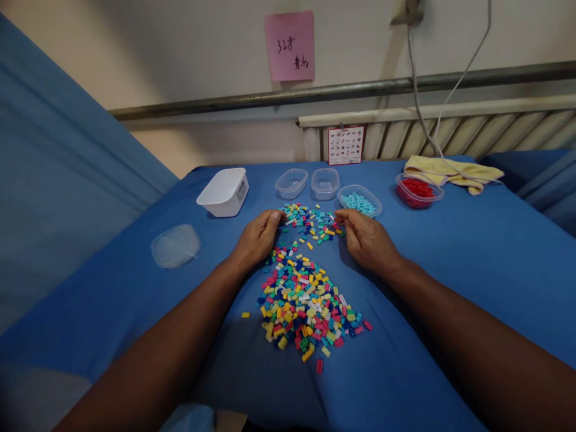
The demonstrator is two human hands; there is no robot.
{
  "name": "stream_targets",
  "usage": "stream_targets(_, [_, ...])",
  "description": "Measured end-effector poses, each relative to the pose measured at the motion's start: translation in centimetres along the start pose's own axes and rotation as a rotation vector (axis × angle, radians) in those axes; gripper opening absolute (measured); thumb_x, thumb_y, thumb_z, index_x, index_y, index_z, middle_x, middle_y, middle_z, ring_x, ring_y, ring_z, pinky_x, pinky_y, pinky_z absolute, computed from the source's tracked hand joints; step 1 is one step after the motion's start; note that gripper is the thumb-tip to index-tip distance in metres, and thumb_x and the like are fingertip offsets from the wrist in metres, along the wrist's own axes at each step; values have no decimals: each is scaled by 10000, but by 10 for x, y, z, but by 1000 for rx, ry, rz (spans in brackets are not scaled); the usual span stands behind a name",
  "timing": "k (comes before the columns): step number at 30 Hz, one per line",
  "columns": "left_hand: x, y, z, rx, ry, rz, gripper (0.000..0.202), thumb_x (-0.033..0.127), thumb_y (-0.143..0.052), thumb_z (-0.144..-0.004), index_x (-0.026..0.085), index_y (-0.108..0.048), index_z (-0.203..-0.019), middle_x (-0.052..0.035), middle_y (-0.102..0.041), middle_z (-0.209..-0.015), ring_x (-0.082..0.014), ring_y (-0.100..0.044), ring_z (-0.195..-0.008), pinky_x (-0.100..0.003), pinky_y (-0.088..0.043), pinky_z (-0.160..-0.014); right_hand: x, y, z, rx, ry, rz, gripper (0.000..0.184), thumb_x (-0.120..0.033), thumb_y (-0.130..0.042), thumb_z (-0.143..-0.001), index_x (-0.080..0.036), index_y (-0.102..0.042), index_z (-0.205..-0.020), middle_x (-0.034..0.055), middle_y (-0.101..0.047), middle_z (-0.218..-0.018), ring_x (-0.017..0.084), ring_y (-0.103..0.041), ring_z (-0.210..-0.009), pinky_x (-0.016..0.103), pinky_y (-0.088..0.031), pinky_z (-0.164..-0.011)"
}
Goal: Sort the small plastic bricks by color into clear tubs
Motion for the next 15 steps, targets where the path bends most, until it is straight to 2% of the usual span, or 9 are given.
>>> stream_targets(4, [-2, 4, -2, 70, 3, 58, 433, 520, -445, -1144, 231, -766, -1168, -79, -816, -1167, -268, -737, -1123, -356, -516, -1012, -4, 3, -1, 25, -2, -18, 345, -282, -474, -1118, -218, -708, -1364, 131, -841, -1209, 297, -816, -1113, 493, -657, -1002])
stream_targets(7, [-2, 8, -2, 135, 5, 118, 444, 513, -443, -1149, 207, -760, -1202, -88, -824, -1189, -258, -750, -1145, -345, -528, -1021, -1, 0, 0, 12, -18, 2, 369, -269, -463, -1117, -203, -678, -1410, 156, -824, -1283, 314, -804, -1182, 526, -645, -1054])
stream_targets(12, [-5, 6, -2, 118, 28, 92, 472, 536, -432, -1151, 212, -767, -1225, -97, -831, -1216, -272, -759, -1173, -367, -541, -1021, 4, -16, 4, -103, 19, 111, 472, -207, -522, -1034, -168, -620, -1495, 215, -742, -1467, 390, -733, -1339, 621, -603, -1123])
stream_targets(15, [-6, 4, -2, 101, 32, 39, 497, 555, -407, -1153, 226, -770, -1234, -93, -838, -1205, -282, -764, -1166, -385, -561, -1008, 1, -20, 3, -156, -2, 13, 478, -205, -503, -1042, -186, -607, -1509, 197, -770, -1411, 357, -790, -1222, 581, -644, -1062])
Point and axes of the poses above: each hand's wrist, its own z-axis away from the middle knuckle, its own y-axis out of the back of the hand, x = y × z, the point moved 6 cm from there along -z, towards the middle knuckle
